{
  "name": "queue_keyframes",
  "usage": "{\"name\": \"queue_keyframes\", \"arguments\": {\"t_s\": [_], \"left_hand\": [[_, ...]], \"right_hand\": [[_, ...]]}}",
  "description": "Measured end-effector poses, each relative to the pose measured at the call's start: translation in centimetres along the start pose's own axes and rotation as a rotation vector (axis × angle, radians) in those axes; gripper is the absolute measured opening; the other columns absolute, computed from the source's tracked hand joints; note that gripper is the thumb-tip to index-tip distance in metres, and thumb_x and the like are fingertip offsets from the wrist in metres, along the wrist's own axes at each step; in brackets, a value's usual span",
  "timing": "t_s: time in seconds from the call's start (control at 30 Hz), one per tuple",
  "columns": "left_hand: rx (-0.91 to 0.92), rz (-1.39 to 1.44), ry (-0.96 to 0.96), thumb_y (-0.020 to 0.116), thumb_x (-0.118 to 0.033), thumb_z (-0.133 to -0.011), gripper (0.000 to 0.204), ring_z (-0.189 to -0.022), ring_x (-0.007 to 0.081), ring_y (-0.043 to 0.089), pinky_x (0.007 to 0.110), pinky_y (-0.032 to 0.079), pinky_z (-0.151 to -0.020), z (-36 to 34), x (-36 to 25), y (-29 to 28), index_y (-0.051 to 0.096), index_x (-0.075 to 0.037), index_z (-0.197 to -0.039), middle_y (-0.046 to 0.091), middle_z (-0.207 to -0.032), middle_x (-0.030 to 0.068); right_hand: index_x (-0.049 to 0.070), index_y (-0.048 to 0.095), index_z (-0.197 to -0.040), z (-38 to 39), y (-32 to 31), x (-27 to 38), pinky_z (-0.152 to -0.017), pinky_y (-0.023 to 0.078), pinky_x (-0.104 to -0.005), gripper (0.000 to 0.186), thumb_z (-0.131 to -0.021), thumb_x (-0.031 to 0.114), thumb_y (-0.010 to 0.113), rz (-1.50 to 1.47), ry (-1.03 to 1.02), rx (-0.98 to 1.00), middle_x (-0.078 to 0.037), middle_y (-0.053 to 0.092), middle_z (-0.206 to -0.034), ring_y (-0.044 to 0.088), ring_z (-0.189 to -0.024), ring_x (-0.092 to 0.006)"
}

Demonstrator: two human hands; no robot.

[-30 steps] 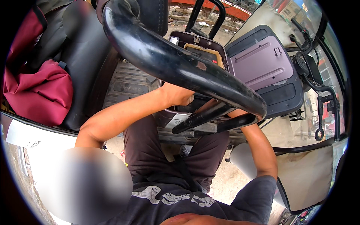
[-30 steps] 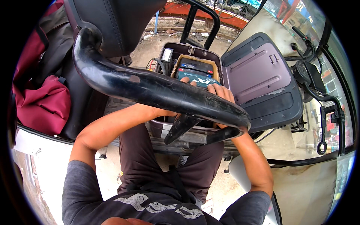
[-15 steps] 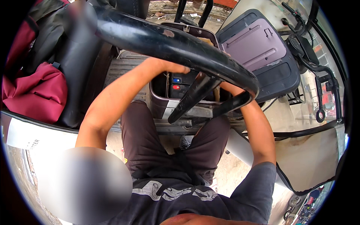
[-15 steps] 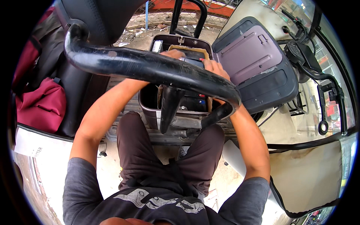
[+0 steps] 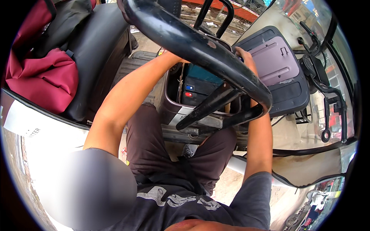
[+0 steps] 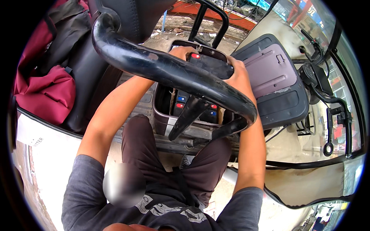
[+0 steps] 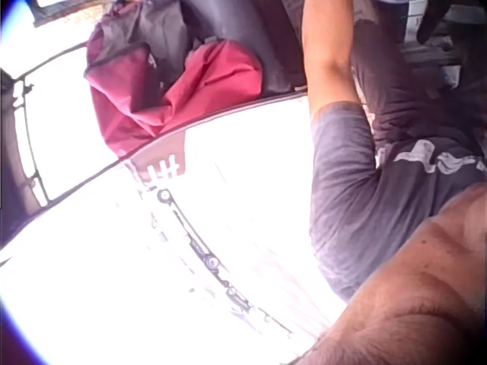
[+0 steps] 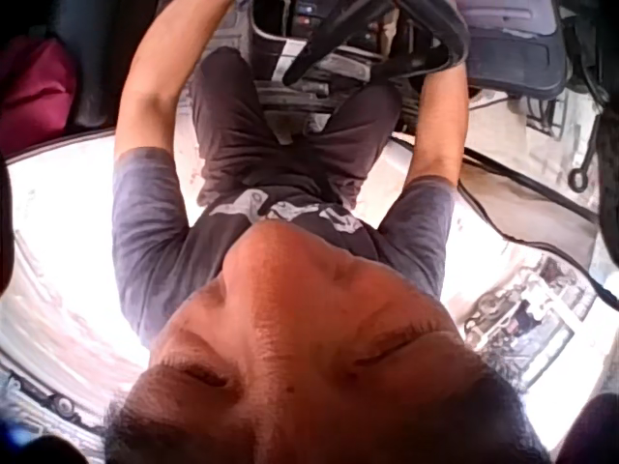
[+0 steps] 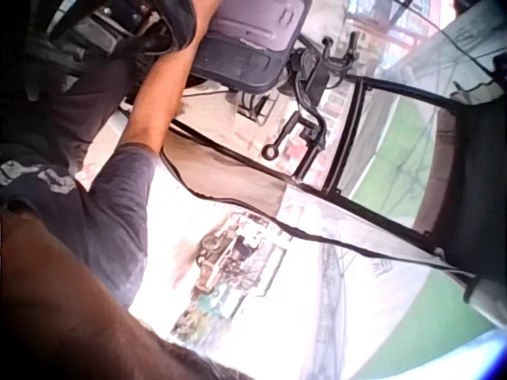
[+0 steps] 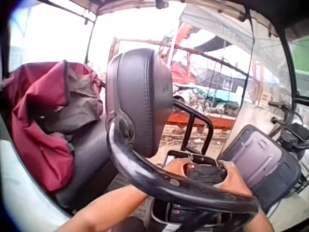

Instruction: The person sits in the driver's seat of a three-wheeled vehicle and uses a green-handled tool to tighten connections on a battery located between the seats. They then lift and reposition the battery within its compartment.

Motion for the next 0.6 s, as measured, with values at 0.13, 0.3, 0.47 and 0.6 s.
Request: {"name": "queue_keyframes", "arguments": {"t_s": [0.13,0.3,0.47,0.6], "left_hand": [[-0.018,0.06,-0.101,0.093,-0.025,-0.063,0.076,-0.107,0.0224,0.069,0.032,0.051,-0.096,-1.5,3.8,1.2,0.065,0.008,-0.125,0.073,-0.113,0.0202],[-0.074,0.099,-0.13,0.097,-0.025,-0.063,0.095,-0.118,0.031,0.065,0.037,0.049,-0.103,-1.4,8.4,2.3,0.051,0.014,-0.136,0.066,-0.125,0.0288],[-0.027,0.378,-0.192,0.094,-0.037,-0.07,0.1,-0.123,0.0359,0.062,0.042,0.045,-0.107,0.9,0.6,2.5,0.043,0.011,-0.141,0.063,-0.127,0.031],[-0.074,0.425,-0.249,0.094,-0.044,-0.066,0.104,-0.123,0.0375,0.062,0.042,0.044,-0.108,2.4,-2.0,1.1,0.046,0.012,-0.14,0.063,-0.128,0.0314]], "right_hand": [[-0.01,0.056,-0.132,1.3,2.7,-3.4,-0.1,0.05,-0.0375,0.082,-0.066,0.02,0.094,-0.216,0.244,-0.265,-0.022,0.067,-0.12,0.066,-0.111,-0.0316],[-0.004,0.063,-0.12,1.2,3.5,1.0,-0.087,0.054,-0.0349,0.055,-0.076,0.015,0.09,-1.012,0.324,-0.099,-0.012,0.071,-0.106,0.068,-0.093,-0.021],[-0.004,0.065,-0.119,0.6,4.5,-3.2,-0.09,0.053,-0.0365,0.053,-0.076,0.014,0.09,-0.944,0.348,-0.18,-0.013,0.071,-0.107,0.067,-0.097,-0.0228],[-0.003,0.065,-0.12,0.2,4.8,-1.5,-0.091,0.052,-0.0369,0.055,-0.075,0.015,0.091,-1.009,0.369,-0.166,-0.013,0.071,-0.108,0.066,-0.099,-0.0231]]}}
Point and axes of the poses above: each hand's wrist, its own z-axis away from the middle knuckle, its own y-axis out of the palm, x = y × z, the point moved 1 cm from there along -z, towards the middle knuckle
